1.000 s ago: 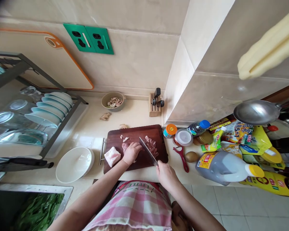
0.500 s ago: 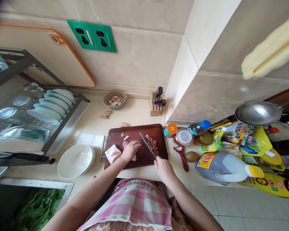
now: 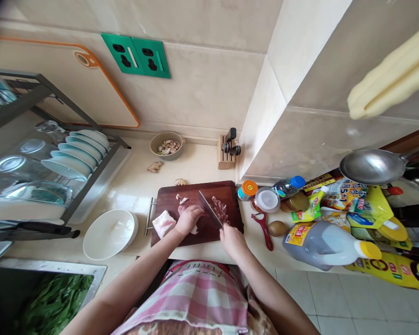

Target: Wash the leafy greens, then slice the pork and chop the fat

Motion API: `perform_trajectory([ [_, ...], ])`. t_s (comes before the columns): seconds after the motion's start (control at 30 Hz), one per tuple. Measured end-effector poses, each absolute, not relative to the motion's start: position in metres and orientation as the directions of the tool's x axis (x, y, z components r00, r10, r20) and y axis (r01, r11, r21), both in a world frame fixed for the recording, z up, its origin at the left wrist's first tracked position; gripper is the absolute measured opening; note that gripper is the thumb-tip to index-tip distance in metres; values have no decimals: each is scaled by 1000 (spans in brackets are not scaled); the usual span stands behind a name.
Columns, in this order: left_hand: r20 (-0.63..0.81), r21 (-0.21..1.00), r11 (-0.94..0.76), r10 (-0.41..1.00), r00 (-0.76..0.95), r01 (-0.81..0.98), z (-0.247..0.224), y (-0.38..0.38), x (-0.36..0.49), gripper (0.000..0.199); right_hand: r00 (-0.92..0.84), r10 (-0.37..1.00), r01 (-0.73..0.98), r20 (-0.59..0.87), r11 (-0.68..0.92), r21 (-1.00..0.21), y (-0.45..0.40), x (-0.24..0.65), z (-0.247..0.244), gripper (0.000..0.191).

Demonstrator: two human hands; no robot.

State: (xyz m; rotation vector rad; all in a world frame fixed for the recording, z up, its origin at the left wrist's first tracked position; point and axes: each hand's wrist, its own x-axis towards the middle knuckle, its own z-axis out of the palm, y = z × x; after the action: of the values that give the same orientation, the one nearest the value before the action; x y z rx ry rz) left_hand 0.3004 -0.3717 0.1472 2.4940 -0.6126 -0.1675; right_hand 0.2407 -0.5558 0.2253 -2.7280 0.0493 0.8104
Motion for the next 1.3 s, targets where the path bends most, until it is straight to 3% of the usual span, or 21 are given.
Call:
perform_trajectory([
  [0.2,-18,464,-786,-469,883,-408,153,-375,302,20,824,61,-80,-563,-971,-223,-583,208,236,24],
  [0.47,-7,544,-732,-494,870,-411,150,-375,303,17,855,54,-93,-515,-963,-255,-529,268,220,26],
  [0.77,-10,517,-773,-436,900,-369,151,-370,301,22,831,91,-67,-548,-963,-261,-588,211,236,24],
  [1.1,-60,523,-775,-448,892,-354,151,-375,317,21,807,74,-119,-586,-952,-283,-592,224,237,26],
  [1.3,-29,511,-818,-322,946,-263,158,-367,321,20,813,49,-188,-580,-921,-341,-601,211,227,30],
])
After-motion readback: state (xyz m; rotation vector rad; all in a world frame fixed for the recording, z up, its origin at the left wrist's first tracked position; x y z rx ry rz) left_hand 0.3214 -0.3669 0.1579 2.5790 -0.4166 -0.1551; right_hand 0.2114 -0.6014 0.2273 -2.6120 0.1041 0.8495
